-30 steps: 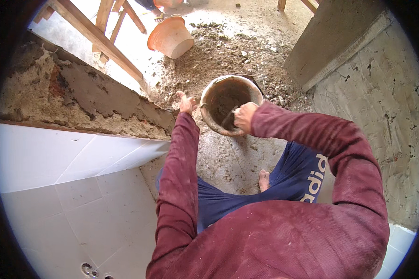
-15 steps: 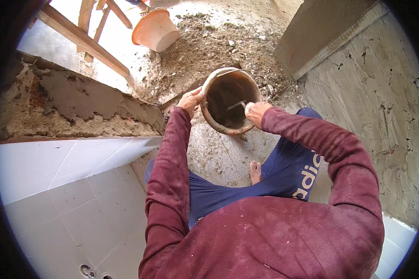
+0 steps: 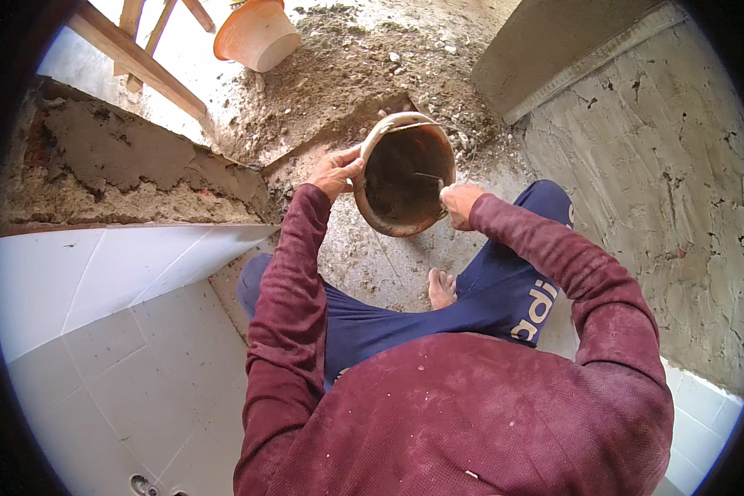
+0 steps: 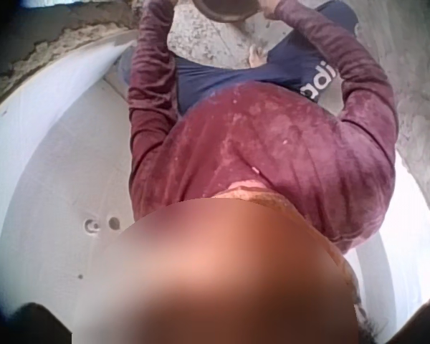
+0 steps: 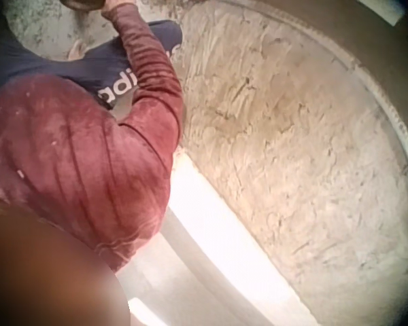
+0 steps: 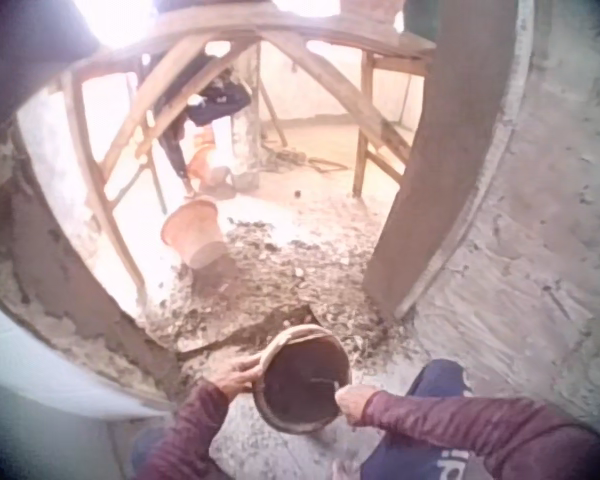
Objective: The person scoops cement from a bucket with a trowel and applies it to the riser of a spiral staircase. They repeatedly smooth the surface and add more material to cover the exposed brickwork.
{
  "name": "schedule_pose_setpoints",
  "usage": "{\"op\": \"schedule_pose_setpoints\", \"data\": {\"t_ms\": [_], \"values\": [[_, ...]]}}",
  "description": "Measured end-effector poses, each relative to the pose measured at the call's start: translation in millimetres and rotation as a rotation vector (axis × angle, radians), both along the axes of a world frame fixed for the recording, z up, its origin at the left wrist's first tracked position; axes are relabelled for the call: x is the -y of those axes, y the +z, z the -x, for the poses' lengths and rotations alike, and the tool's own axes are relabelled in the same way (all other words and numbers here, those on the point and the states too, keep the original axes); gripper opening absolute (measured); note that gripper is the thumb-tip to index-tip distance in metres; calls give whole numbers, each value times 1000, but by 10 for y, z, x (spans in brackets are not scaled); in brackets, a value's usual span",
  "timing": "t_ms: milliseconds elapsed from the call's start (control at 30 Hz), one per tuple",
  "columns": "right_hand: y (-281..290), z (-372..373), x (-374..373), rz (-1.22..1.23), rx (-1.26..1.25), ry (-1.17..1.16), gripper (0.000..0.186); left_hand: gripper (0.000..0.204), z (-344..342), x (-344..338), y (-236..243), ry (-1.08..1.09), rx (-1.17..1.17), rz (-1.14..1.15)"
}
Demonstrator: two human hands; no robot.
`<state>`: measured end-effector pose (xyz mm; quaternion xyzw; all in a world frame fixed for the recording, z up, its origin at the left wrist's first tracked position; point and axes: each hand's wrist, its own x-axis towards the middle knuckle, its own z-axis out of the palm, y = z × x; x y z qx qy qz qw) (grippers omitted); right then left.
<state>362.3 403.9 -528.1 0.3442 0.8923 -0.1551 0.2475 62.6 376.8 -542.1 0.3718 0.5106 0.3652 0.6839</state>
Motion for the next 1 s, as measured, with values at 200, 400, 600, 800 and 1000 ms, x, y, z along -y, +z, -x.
{"op": "schedule_pose_setpoints", "data": {"t_ms": [200,400,600,800,1000], "values": [[233,151,-11,597,222,-442,26,42,-70,95,-22,-45,-39,-65],[-83,53,367,1009,-263,-910,21,27,-195,95,-141,-42,-72,-202],[94,160,548,1298,-656,-1096,18,22,-176,-13,-175,29,-91,-264],[245,-47,286,1349,-844,-1180,43,13,-148,-324,-203,285,169,-228],[379,-5,-6,1010,-765,-1058,44,20,-242,-300,-724,585,333,53]]}}
